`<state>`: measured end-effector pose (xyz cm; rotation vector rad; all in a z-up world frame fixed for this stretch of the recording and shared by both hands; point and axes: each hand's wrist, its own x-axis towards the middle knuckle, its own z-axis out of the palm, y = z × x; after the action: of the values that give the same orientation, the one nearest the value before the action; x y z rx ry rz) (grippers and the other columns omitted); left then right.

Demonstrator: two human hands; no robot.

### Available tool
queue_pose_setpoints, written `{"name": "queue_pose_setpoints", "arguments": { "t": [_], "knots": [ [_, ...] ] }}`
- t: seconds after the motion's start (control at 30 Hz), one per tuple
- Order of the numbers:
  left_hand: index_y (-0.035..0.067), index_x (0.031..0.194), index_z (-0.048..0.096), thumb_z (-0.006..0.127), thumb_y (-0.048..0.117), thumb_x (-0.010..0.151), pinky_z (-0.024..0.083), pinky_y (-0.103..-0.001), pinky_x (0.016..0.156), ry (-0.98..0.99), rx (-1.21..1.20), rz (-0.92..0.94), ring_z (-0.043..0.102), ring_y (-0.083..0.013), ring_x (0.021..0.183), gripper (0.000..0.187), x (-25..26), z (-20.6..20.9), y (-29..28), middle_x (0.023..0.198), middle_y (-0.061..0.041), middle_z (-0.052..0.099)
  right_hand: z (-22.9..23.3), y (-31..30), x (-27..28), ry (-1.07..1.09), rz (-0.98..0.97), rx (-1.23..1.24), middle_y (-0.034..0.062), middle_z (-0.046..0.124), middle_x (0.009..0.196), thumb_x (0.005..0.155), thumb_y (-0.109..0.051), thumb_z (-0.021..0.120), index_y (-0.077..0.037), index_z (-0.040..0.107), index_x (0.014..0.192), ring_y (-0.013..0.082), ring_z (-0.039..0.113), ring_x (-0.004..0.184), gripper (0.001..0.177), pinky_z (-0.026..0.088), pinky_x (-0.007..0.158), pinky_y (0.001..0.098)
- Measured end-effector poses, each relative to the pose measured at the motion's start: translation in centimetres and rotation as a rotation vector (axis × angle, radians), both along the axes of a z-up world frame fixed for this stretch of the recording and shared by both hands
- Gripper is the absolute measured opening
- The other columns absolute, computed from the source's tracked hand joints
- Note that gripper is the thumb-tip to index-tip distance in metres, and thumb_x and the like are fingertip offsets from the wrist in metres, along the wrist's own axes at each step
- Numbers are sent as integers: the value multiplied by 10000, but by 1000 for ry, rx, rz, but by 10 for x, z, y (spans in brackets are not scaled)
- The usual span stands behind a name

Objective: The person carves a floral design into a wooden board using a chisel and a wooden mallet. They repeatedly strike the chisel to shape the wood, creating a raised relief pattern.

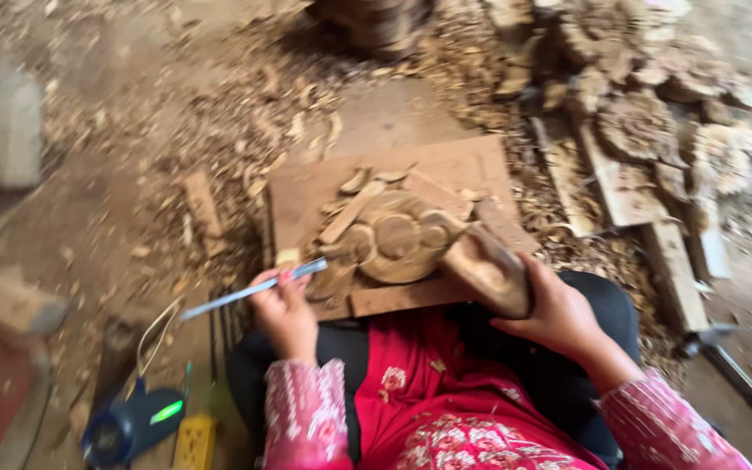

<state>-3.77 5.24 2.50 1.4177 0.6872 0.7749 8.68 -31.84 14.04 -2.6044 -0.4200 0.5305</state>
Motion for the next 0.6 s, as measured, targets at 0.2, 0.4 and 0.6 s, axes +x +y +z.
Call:
{"name": "queue_pose_setpoints", "arguments": {
  "t": [0.2,0.4,0.6],
  "knots": [
    [-18,1146,494,543,86,1072,626,-307,856,33,80,32,754,-206,938,137,8,5,-24,1076,-168,697,3,3,0,-30,4,-10,206,634,1311,505,-480,920,-96,423,1477,364,642,1178,1157,528,953,438],
    [-30,1155,480,542,63,1063,609,-318,821,67,188,36,766,-220,917,144,10,7,-41,1046,-184,719,-3,-2,-1,-33,15,-12,227,621,1322,510,-478,912,-82,404,1501,388,640,1170,1182,521,950,451],
    [-26,1139,492,569,42,1047,619,-326,788,179,327,51,784,-237,901,139,13,18,-48,990,-204,733,-3,-1,-1,-38,24,-3,238,621,1315,517,-471,917,-78,393,1502,396,640,1162,1184,520,952,456]
  ]
}}
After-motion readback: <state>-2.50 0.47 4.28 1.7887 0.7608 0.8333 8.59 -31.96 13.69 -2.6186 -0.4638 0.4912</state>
